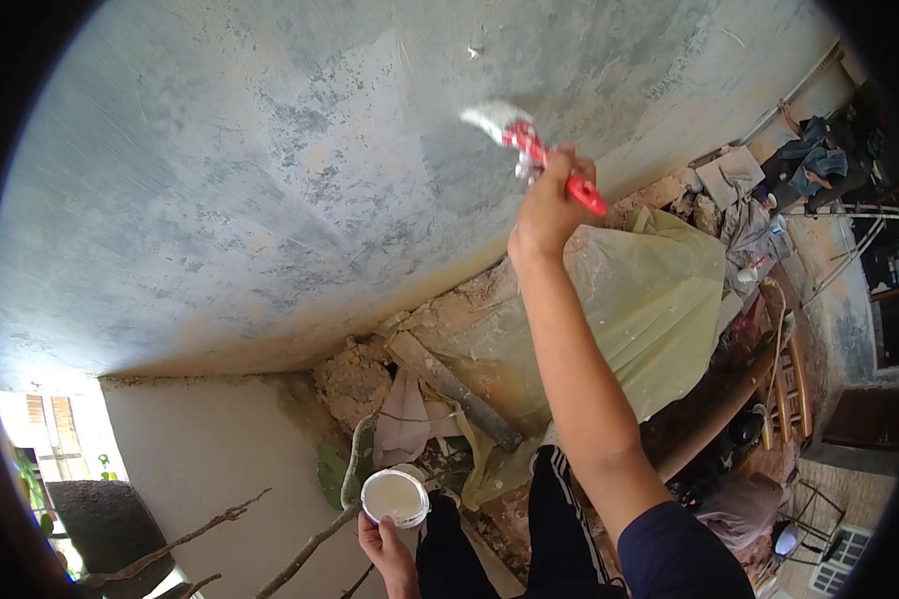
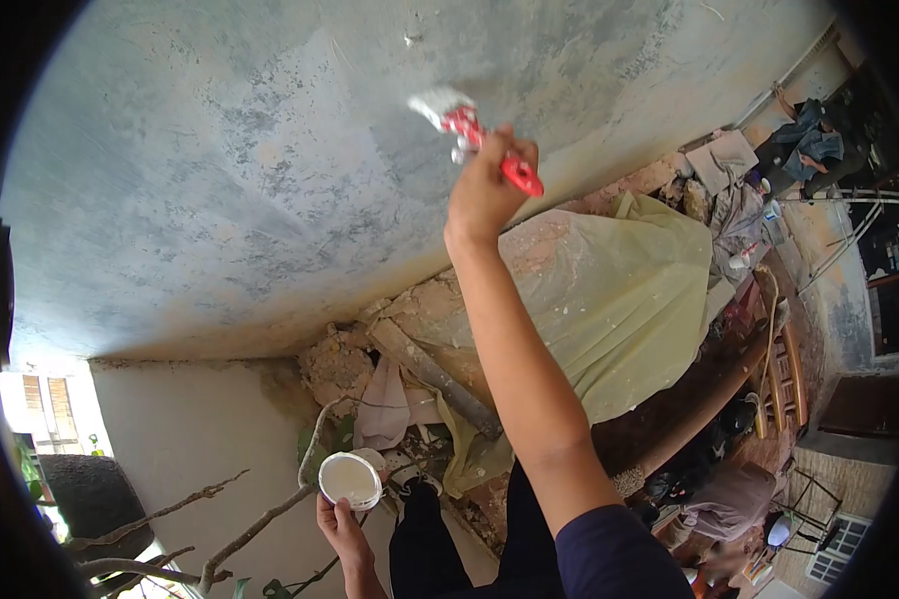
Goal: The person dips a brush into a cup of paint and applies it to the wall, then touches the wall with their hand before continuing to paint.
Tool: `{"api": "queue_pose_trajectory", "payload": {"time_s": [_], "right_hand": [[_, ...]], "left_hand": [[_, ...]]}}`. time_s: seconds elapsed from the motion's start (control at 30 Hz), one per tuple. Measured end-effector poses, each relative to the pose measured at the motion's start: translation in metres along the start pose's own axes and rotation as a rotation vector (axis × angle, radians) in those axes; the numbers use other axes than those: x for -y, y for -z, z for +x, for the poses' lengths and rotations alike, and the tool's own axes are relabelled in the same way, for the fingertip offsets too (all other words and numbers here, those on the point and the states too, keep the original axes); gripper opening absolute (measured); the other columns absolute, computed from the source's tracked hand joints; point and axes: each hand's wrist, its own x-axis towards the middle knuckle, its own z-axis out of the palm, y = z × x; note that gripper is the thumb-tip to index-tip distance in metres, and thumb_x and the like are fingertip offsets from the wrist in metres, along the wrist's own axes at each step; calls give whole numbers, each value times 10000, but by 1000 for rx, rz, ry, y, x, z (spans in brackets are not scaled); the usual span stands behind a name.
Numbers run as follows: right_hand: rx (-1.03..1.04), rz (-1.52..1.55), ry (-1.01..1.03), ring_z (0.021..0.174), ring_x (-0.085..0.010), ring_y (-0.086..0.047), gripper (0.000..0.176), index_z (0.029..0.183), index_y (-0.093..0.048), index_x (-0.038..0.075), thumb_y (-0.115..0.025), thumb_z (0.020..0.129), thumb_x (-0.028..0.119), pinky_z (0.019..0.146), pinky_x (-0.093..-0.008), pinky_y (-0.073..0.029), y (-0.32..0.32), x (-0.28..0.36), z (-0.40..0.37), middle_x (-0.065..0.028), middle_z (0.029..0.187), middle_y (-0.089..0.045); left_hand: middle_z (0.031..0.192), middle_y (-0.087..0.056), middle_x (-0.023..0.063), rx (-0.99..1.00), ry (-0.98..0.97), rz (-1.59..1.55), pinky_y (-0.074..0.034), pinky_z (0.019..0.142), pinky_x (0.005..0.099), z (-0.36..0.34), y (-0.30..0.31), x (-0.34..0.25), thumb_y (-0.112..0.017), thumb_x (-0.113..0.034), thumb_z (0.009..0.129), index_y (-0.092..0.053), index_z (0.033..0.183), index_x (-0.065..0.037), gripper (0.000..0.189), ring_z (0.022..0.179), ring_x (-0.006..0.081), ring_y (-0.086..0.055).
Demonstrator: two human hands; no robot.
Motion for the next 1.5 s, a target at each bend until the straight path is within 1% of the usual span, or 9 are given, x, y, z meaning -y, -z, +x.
{"api": "queue_pose_trajectory", "payload": {"time_s": [0.2, 0.47, 0.67, 0.87, 0.93, 1.03, 1.2, 1.27, 1.5], "right_hand": [[-54, 208, 178, 639, -102, -505, 205, 800, -421, 57, -512, 929, 187, 588, -253, -405, -15, 62, 12, -61, 747, -552], [6, -189, 277, 630, -87, -417, 225, 742, -415, 42, -552, 910, 102, 581, -261, -368, 40, -79, 8, -13, 685, -458], [-88, -308, 267, 629, -99, -401, 239, 734, -421, 40, -548, 920, 122, 585, -262, -364, 76, -112, -4, -14, 678, -445], [-68, -49, 40, 639, -96, -427, 237, 759, -424, 46, -529, 936, 161, 590, -267, -377, 34, -19, -10, -14, 672, -452], [45, 137, 160, 628, -87, -430, 229, 767, -420, 46, -535, 935, 150, 578, -262, -377, 14, 0, -5, -11, 674, -456], [60, 1, 319, 614, -81, -421, 231, 767, -414, 45, -541, 934, 142, 558, -255, -370, -1, 3, 2, -8, 680, -456], [27, -141, 305, 614, -72, -385, 243, 733, -416, 34, -567, 914, 93, 548, -250, -348, 31, -77, 6, -11, 678, -449], [8, -210, 320, 614, -75, -389, 239, 734, -424, 30, -571, 911, 94, 549, -252, -353, 51, -102, 0, -11, 670, -449], [-64, -366, 244, 622, -90, -416, 220, 743, -444, 20, -583, 899, 89, 563, -263, -371, 107, -179, -12, -17, 655, -465]], "left_hand": [[915, -612, 62, 37, 19, 2, -463, 720, 241, 2, 4, 5, -446, -37, 884, -548, 1025, 24, 184, 798, 99, -570], [924, -613, 62, 26, 3, 20, -460, 726, 248, 0, 0, 8, -443, -35, 883, -545, 1029, 28, 189, 804, 101, -564], [935, -615, 65, 42, 55, 11, -450, 773, 258, -3, 2, 7, -451, -37, 880, -542, 1046, 35, 202, 829, 107, -564], [963, -620, 73, 15, 10, 4, -443, 796, 264, 0, -2, 8, -453, -38, 879, -542, 1065, 39, 220, 859, 110, -567], [966, -620, 74, 24, 24, 12, -441, 800, 262, 1, 0, 11, -453, -38, 879, -542, 1065, 39, 220, 862, 110, -567], [964, -621, 72, 40, 42, 18, -438, 807, 258, 1, 0, 11, -450, -37, 879, -543, 1063, 39, 219, 863, 108, -567], [951, -618, 67, 58, 52, 16, -438, 802, 251, -2, -1, 7, -444, -33, 878, -545, 1054, 36, 215, 855, 105, -566], [938, -598, 52, 72, -3, 85, -484, 644, 258, 3, 7, 22, -441, -69, 907, -534, 1085, -10, 209, 786, 102, -579], [947, -598, 55, 68, 47, 118, -491, 648, 266, -2, 2, 35, -442, -65, 904, -527, 1101, -3, 223, 794, 107, -579]]}}
